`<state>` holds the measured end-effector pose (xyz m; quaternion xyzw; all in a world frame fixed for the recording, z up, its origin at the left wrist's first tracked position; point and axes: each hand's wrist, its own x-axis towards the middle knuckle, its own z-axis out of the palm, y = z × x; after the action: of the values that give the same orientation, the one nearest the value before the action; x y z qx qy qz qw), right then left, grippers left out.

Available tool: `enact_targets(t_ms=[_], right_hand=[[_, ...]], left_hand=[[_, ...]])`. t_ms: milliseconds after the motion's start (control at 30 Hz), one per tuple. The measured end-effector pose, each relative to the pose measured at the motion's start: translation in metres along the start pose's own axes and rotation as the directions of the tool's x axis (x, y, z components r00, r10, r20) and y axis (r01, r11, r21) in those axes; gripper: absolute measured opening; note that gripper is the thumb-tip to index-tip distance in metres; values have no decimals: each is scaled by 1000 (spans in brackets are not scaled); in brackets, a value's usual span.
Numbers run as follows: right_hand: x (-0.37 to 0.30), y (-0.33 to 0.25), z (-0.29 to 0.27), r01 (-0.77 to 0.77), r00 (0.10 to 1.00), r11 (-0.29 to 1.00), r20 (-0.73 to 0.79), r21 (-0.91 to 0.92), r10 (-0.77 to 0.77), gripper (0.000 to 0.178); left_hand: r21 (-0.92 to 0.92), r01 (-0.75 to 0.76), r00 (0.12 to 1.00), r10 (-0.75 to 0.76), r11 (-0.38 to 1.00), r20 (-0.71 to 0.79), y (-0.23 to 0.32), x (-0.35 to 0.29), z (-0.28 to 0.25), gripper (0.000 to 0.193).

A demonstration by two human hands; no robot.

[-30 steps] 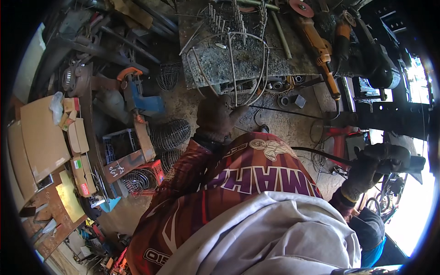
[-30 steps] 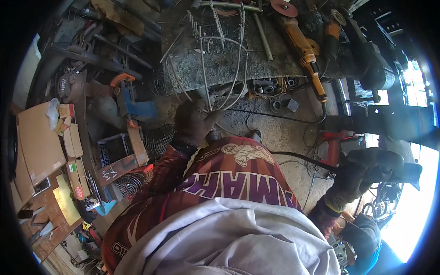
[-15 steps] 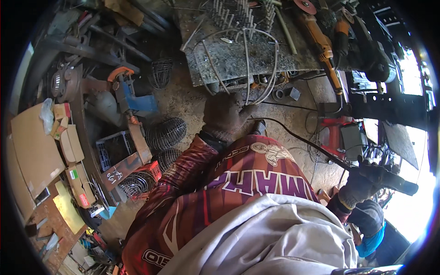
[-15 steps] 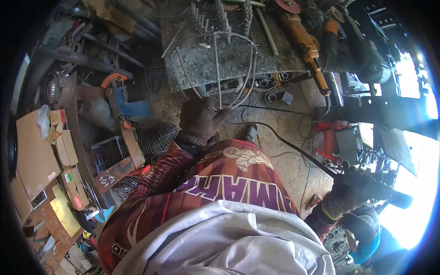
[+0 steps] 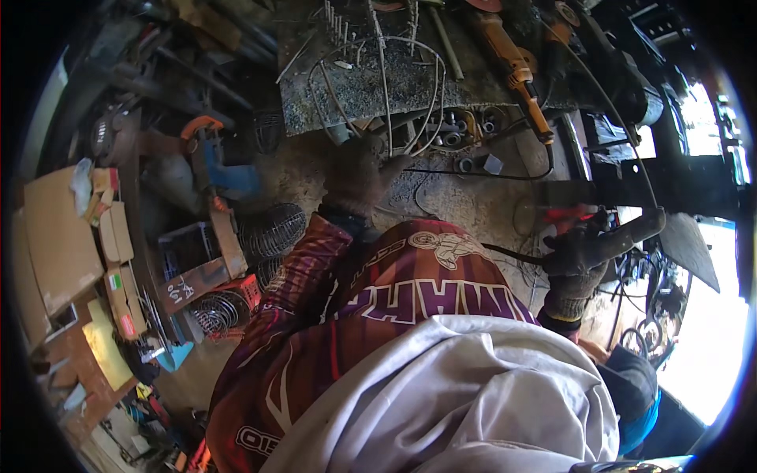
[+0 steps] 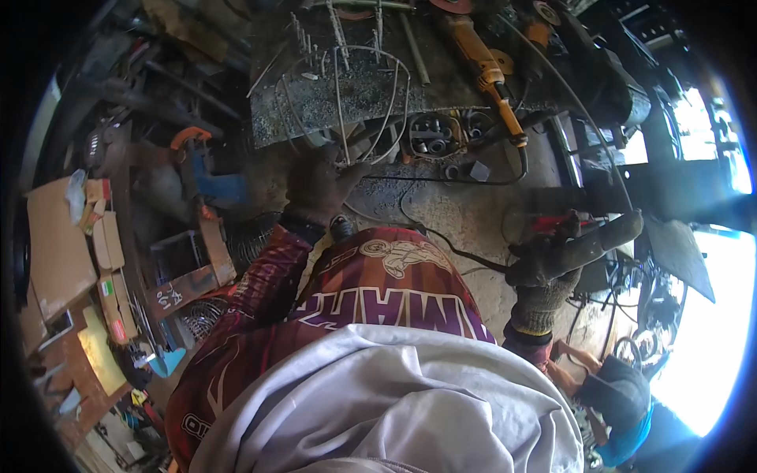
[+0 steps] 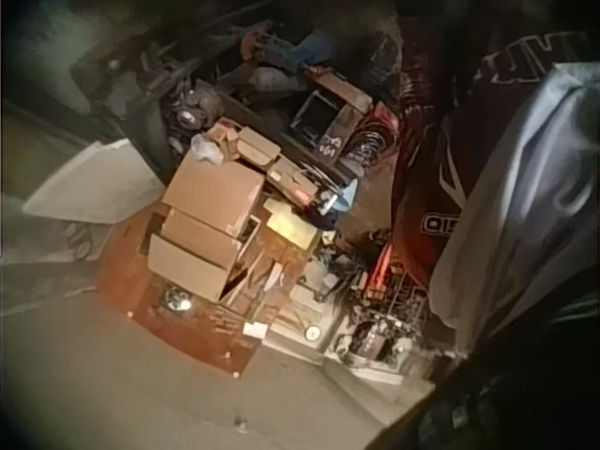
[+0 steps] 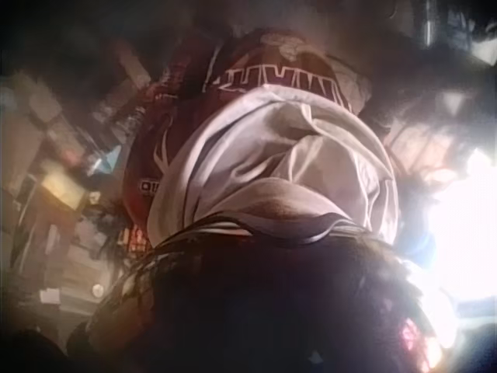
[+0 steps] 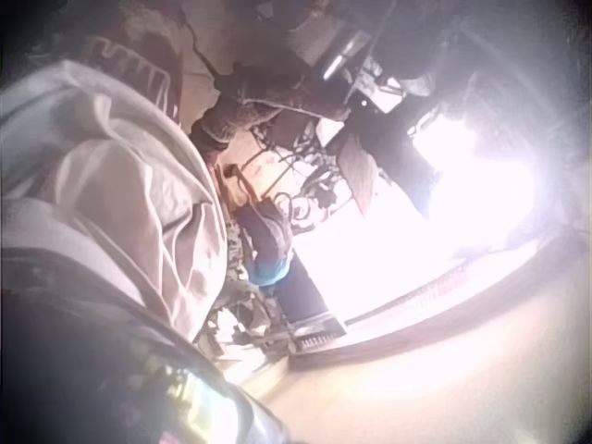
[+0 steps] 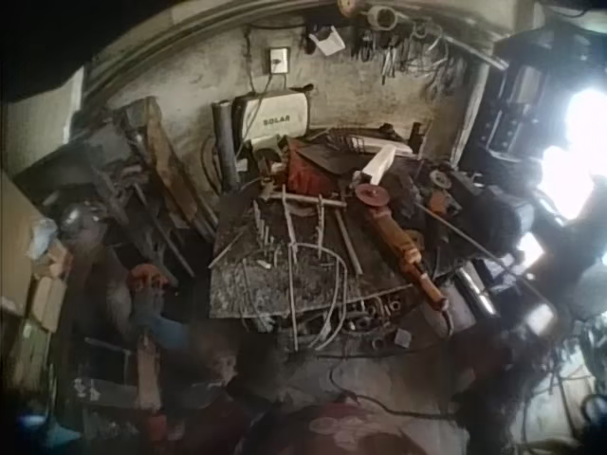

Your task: The person welds a wire frame by hand using a welding torch, first positioning a small piece of metal on the frame and then applying the torch to create a weld joint.

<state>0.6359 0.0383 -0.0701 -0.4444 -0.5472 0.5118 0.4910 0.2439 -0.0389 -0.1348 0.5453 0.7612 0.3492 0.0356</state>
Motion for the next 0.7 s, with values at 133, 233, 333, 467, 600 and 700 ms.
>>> enact_targets(t_ms=[133,233,333,467,600,700], right_hand=[[6,11,17,-40,997,957,-58,286,59,45],[3,8,9,-143,989,960,66,240,131,48],[6,15,-4,-185,978,978,117,91,174,46],[6,30,-21,-281,950,959,150,35,273,45],[2,47,-25,-245,953,964,156,-104,259,54],[-2,36,-16,-318,946,943,93,97,309,39]], left_hand=[[-22,98,994,-97,995,47,14,2,10,43],[-39,92,995,-91,995,32,17,-1,8,47],[30,64,998,-64,998,-7,9,-1,14,50],[99,107,994,-107,989,-3,12,3,18,50],[63,176,983,-178,982,36,8,-5,19,41],[110,177,981,-185,978,61,17,-2,13,42]])
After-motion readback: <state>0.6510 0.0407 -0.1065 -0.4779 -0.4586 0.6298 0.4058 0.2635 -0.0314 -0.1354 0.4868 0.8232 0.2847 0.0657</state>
